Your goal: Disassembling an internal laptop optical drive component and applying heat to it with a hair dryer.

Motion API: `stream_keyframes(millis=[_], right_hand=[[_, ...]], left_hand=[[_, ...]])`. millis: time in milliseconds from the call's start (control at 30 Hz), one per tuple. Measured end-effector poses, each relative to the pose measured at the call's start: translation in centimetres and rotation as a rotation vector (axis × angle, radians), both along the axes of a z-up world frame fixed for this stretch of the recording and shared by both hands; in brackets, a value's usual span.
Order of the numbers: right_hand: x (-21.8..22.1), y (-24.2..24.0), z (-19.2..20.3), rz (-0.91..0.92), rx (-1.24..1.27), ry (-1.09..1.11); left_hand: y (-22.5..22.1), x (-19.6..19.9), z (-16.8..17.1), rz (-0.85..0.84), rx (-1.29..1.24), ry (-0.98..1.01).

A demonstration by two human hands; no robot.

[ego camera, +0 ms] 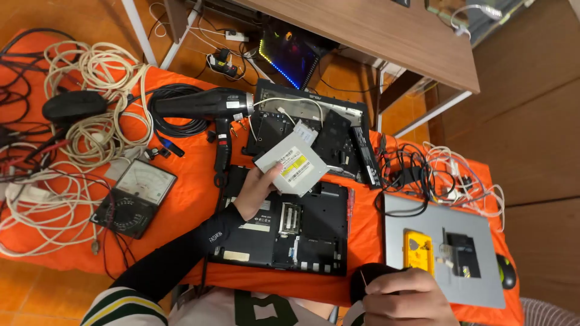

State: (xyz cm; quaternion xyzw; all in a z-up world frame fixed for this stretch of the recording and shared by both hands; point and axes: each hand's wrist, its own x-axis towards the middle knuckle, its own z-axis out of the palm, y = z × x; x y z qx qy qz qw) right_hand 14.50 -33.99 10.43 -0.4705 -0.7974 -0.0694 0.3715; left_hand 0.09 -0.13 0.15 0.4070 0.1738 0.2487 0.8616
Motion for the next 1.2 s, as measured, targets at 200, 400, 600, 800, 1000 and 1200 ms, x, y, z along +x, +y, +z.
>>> stream_keyframes(millis=[200,400,600,800,1000,1200], right_hand=[[-5.2,12.5,13.4,0.427,-0.075,-0.085],[-2.1,9.1,10.0,0.439,-0.058,0.096],[-3.4,12.1,13.8,0.578,-0.235,0.09],[-3.2,14.2,14.0,0.657,-0.279,0.029],[0.5,13.5,12.8,-0.093,-0.094,0.272],[4.2,13.2,9.4,-0.437,0.11,0.729]], left_hand=[[0.0,-0.2,-0.3,-0.028,0.041,-0.025],[-0.1,-0.1,-1.1,-0.017,0.02,-0.046],[-0.2,0.1,-0.7,-0.021,0.01,-0.015],[0.1,0.4,-2.5,0.037,-0.041,-0.051],[1.1,-0.4,-0.5,0.094,-0.104,-0.24],[2.0,-1.1,0.6,0.106,-0.199,-0.268]])
